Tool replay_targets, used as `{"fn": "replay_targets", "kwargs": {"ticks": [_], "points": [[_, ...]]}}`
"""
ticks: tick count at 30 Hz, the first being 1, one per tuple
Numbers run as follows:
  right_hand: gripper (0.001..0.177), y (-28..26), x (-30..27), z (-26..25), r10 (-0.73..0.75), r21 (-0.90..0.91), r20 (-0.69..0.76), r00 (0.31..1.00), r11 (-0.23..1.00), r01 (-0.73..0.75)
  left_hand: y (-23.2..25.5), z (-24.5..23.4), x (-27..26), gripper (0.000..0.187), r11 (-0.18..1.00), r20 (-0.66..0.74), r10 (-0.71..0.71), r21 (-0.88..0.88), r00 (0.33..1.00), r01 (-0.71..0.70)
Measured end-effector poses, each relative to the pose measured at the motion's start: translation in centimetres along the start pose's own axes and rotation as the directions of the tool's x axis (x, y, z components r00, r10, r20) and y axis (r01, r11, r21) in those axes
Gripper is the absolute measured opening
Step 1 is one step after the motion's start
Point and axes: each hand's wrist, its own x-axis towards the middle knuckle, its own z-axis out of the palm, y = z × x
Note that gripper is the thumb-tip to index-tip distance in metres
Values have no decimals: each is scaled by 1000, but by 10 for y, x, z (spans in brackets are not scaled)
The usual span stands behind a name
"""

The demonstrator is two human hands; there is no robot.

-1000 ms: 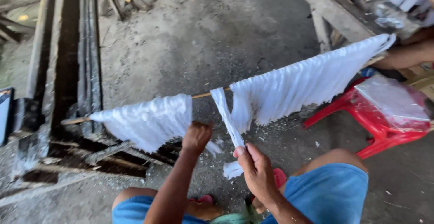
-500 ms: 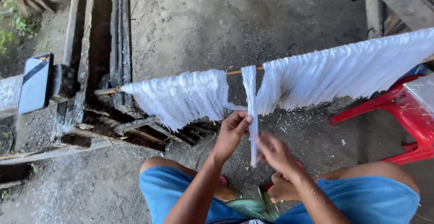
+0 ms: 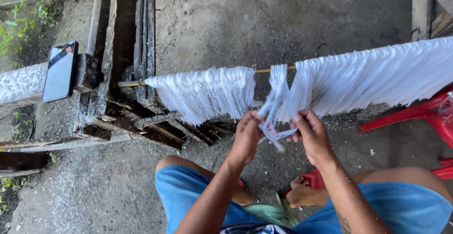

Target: Manually separating and organizing bundles of white threads hanging from a wooden rod.

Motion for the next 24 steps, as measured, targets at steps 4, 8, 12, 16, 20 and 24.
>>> {"fn": "replay_targets", "kwargs": {"ticks": [4,8,12,16,20,24], "points": [[21,15,17,-21,-15,3,-56,998,1000,15,-17,-41,21,17,991,19,-36,-131,999,39],[20,13,18,-15,-70,-52,-43,997,996,67,-5,-48,19,21,999,57,-30,-17,998,31],[27,31,12,0,46,-39,140,989,998,-41,-4,-45,15,33,962,171,-70,274,983,21],[15,11,-8,29,126,-31,194,973,992,-122,-28,-44,6,23,966,160,-47,259,986,4],[15,43,10,17,140,-100,86,986,986,-132,-43,-36,-10,32,966,158,-148,236,976,108],[30,36,27,18,-7,-475,-9,1000,880,2,-60,-13,-34,31,958,132,-49,286,990,10]]}}
